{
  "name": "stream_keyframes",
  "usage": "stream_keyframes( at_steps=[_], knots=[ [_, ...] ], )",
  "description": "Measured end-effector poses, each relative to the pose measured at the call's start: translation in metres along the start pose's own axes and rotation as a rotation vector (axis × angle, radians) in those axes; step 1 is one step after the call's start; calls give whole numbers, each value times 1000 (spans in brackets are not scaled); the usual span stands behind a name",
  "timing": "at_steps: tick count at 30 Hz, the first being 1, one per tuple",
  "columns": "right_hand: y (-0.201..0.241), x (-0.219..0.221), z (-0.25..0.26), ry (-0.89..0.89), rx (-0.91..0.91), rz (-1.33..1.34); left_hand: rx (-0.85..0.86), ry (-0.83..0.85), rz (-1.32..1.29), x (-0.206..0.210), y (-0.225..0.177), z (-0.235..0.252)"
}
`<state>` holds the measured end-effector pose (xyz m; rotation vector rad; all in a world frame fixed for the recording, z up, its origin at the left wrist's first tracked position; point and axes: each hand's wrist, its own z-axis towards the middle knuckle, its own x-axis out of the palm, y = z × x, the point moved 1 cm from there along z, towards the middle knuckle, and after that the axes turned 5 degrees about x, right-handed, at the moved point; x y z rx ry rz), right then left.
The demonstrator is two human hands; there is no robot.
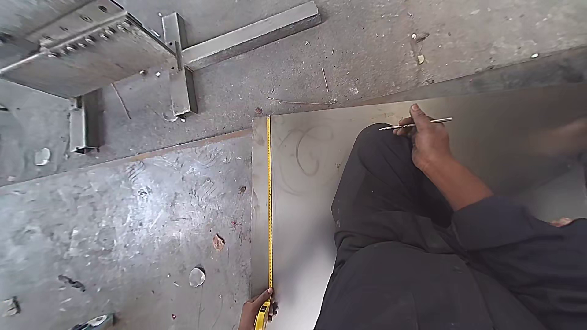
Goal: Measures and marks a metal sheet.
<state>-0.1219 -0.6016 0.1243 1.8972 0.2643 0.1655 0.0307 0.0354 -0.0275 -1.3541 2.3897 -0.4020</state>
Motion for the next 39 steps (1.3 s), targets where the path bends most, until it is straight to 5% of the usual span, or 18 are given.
stream_keyframes(
  at_steps=[39],
  knots=[
    [-4,4,-2,20,-48,-23,-23,-26,-14,3,-3,-1]
  ],
)
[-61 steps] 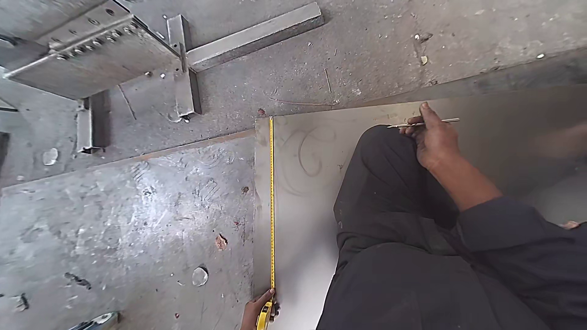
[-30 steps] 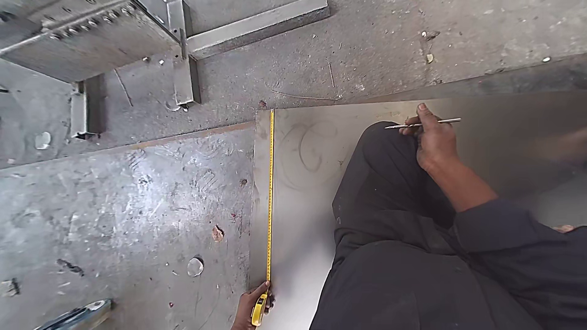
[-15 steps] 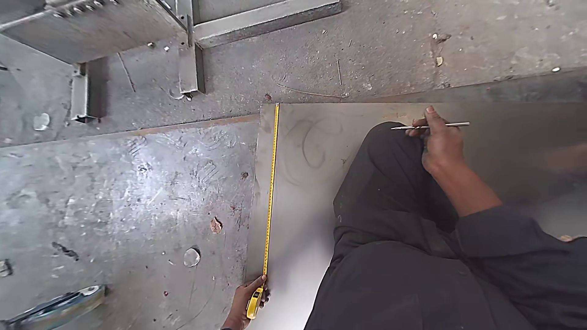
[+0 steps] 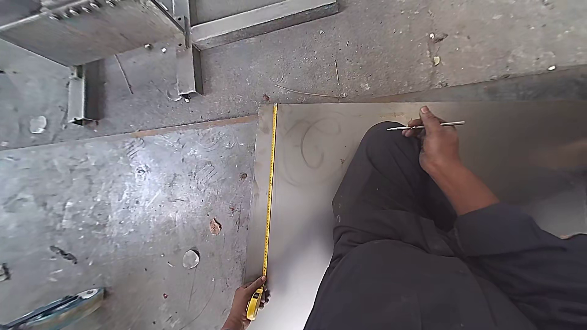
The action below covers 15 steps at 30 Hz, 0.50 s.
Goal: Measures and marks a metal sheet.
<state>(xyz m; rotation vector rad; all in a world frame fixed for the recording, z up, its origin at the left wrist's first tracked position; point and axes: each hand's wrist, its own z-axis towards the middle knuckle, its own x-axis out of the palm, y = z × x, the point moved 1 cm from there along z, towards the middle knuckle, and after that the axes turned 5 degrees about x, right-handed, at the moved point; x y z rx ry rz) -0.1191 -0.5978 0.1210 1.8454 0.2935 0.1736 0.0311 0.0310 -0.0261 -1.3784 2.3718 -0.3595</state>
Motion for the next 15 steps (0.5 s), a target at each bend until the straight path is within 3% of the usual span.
stream_keyframes(
  at_steps=[15],
  knots=[
    [0,0,-1,6,4,-7,3,-7,12,1,-2,-1]
  ],
)
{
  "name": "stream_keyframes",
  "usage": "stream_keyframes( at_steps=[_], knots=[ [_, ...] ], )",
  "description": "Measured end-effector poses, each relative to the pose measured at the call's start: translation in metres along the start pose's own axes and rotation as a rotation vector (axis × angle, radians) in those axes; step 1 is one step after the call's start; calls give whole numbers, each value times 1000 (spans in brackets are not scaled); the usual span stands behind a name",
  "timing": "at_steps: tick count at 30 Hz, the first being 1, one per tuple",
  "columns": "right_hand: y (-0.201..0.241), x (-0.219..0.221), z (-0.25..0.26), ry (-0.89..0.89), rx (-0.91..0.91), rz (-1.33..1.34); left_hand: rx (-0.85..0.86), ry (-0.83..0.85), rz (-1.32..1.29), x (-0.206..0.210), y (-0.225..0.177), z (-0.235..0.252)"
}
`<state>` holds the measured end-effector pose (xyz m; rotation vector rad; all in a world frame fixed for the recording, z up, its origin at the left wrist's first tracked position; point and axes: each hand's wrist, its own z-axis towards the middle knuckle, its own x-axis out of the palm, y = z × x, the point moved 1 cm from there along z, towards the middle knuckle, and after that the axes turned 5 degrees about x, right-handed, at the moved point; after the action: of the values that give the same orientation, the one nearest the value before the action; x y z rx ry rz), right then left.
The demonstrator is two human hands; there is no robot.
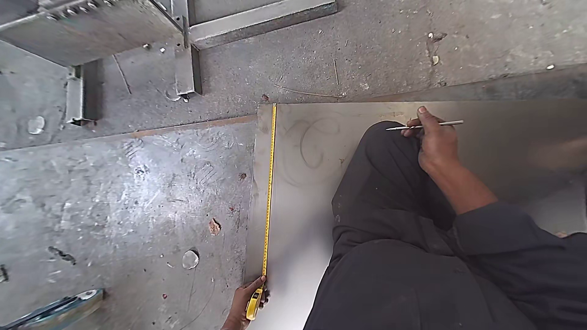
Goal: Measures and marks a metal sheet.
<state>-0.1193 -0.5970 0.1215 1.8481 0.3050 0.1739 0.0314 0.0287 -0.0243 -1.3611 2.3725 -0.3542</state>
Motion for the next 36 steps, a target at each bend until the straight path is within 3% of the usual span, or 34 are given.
stream_keyframes(
  at_steps=[36],
  knots=[
    [1,-1,-1,29,-17,33,12,12,9,0,1,-1]
  ],
)
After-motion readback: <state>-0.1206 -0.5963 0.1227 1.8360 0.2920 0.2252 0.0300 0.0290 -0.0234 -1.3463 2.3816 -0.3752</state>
